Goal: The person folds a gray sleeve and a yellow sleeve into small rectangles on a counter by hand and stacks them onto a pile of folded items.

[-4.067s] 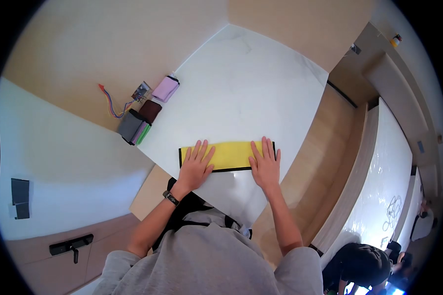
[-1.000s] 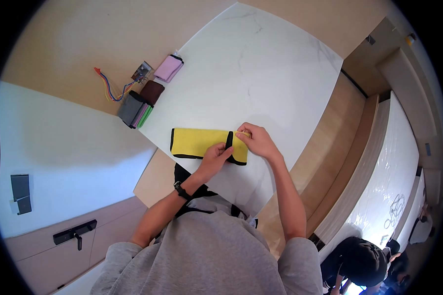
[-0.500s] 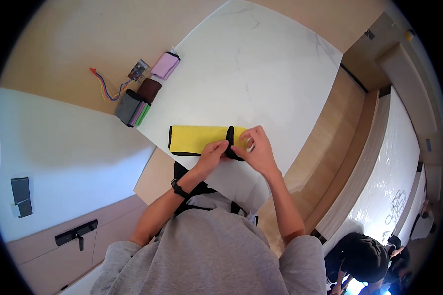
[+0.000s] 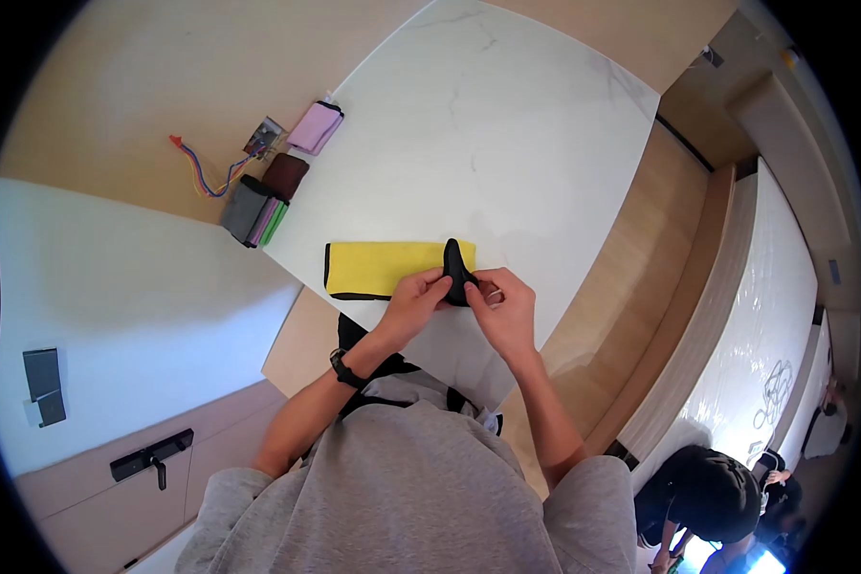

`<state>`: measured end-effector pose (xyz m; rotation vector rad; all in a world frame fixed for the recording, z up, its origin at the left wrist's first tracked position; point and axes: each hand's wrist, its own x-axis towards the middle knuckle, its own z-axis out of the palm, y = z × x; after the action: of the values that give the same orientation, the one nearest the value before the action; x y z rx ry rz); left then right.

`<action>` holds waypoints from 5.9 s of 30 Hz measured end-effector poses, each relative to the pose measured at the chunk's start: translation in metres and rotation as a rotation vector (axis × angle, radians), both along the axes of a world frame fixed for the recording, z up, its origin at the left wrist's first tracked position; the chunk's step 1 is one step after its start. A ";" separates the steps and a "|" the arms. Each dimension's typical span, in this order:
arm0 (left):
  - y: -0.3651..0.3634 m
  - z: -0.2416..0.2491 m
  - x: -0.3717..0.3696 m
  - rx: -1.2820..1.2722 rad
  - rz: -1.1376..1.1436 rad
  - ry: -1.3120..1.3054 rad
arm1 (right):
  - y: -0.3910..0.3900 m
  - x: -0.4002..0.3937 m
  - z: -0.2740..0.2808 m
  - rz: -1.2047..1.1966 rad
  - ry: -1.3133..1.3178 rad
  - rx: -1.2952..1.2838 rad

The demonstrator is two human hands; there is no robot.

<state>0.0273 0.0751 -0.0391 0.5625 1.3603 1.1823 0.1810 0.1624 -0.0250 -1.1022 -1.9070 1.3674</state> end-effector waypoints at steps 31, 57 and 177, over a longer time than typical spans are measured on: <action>0.001 0.200 -0.074 0.904 -0.168 1.305 | 0.040 -0.027 0.176 0.305 0.213 0.837; -0.078 0.010 0.005 -0.015 -0.406 0.370 | -0.053 0.070 -0.008 0.225 -0.093 -0.373; -0.057 -0.010 0.028 0.384 -0.578 1.336 | -0.061 0.060 -0.028 0.364 -0.591 0.537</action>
<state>0.0549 0.0183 -0.0493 2.1057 1.7949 0.4888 0.2414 0.1019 -0.0530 -0.9701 -2.7926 0.6240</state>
